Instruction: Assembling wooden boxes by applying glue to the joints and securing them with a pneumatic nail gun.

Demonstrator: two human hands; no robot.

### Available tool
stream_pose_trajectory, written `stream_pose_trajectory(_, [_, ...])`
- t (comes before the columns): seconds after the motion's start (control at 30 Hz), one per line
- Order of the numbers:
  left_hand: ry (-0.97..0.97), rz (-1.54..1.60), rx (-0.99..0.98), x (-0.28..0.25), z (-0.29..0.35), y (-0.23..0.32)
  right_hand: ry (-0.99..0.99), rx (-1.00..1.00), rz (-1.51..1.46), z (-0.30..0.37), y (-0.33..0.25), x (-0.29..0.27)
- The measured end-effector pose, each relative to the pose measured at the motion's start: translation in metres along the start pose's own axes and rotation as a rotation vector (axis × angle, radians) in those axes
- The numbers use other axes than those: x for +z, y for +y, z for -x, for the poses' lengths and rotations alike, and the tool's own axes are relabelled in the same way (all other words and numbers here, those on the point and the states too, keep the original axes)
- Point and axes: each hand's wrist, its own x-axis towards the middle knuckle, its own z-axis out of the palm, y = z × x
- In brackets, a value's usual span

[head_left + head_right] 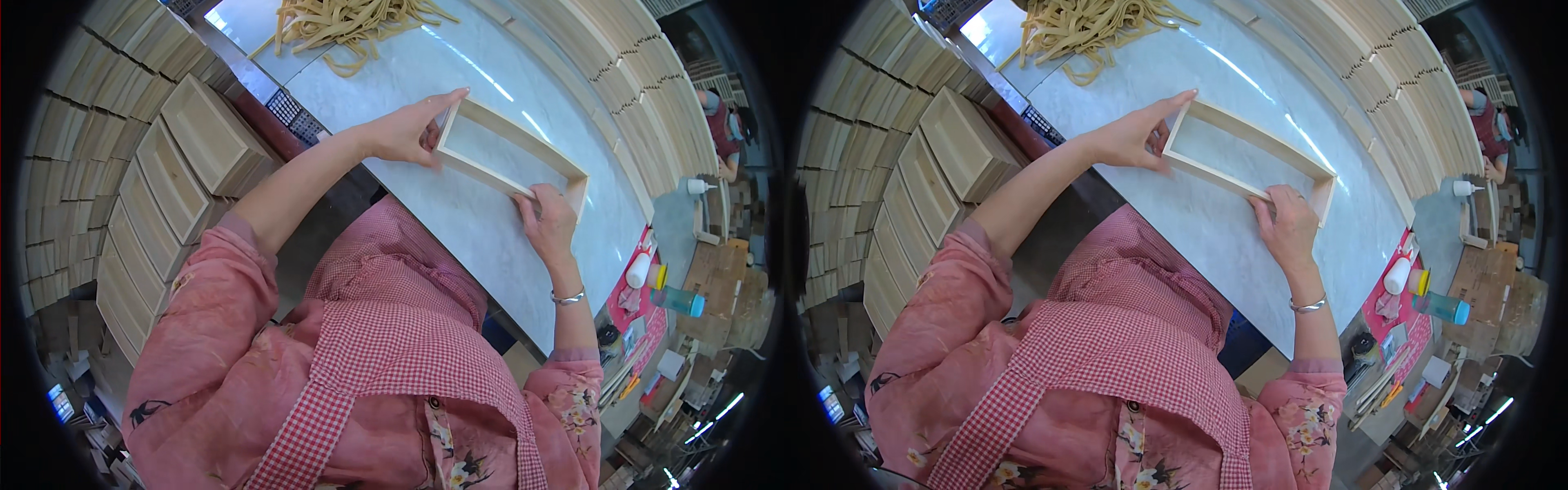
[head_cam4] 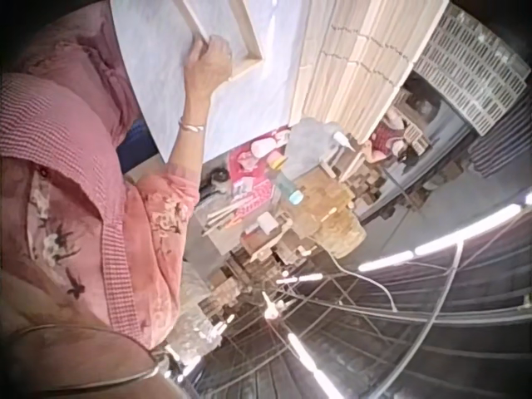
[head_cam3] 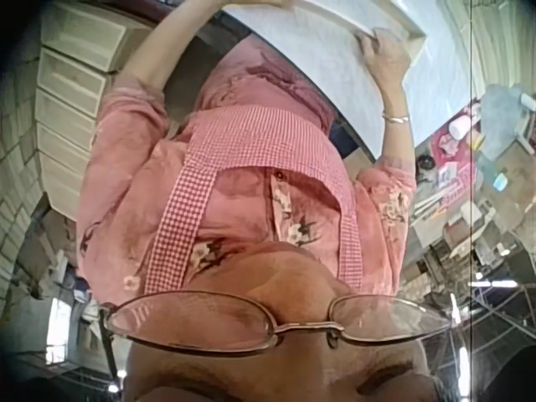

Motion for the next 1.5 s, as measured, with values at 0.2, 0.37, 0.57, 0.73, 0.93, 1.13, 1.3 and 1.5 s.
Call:
stream_pose_trajectory(0.2, [0.031, -0.01, 0.081, 0.0, -0.003, -0.01, 0.025, -0.19, -0.103, -0.027, -0.037, 0.003])
stream_pose_trajectory(0.37, [0.056, 0.039, 0.152, 0.007, -0.007, -0.017, 0.009, -0.312, -0.198, -0.061, -0.096, 0.018])
stream_pose_trajectory(0.57, [0.232, 0.15, 0.105, 0.017, -0.003, -0.019, -0.046, -0.377, -0.253, -0.096, -0.099, 0.026])
stream_pose_trajectory(0.73, [0.236, 0.054, 0.192, 0.032, 0.0, -0.026, 0.07, -0.544, -0.321, -0.197, -0.145, 0.05])
stream_pose_trajectory(0.93, [0.088, -0.079, 0.156, 0.041, 0.006, -0.005, 0.014, -0.519, -0.258, -0.26, -0.147, 0.121])
stream_pose_trajectory(1.13, [0.11, 0.013, 0.271, 0.039, 0.008, -0.019, 0.109, -0.049, -0.555, -0.248, -0.118, 0.039])
stream_pose_trajectory(1.3, [0.104, -0.09, 0.197, 0.04, 0.012, -0.018, 0.375, 0.362, -0.653, -0.2, -0.047, -0.031])
stream_pose_trajectory(1.5, [0.013, 0.063, 0.004, 0.03, 0.014, 0.001, -0.11, 0.176, -0.287, -0.149, -0.02, 0.0])
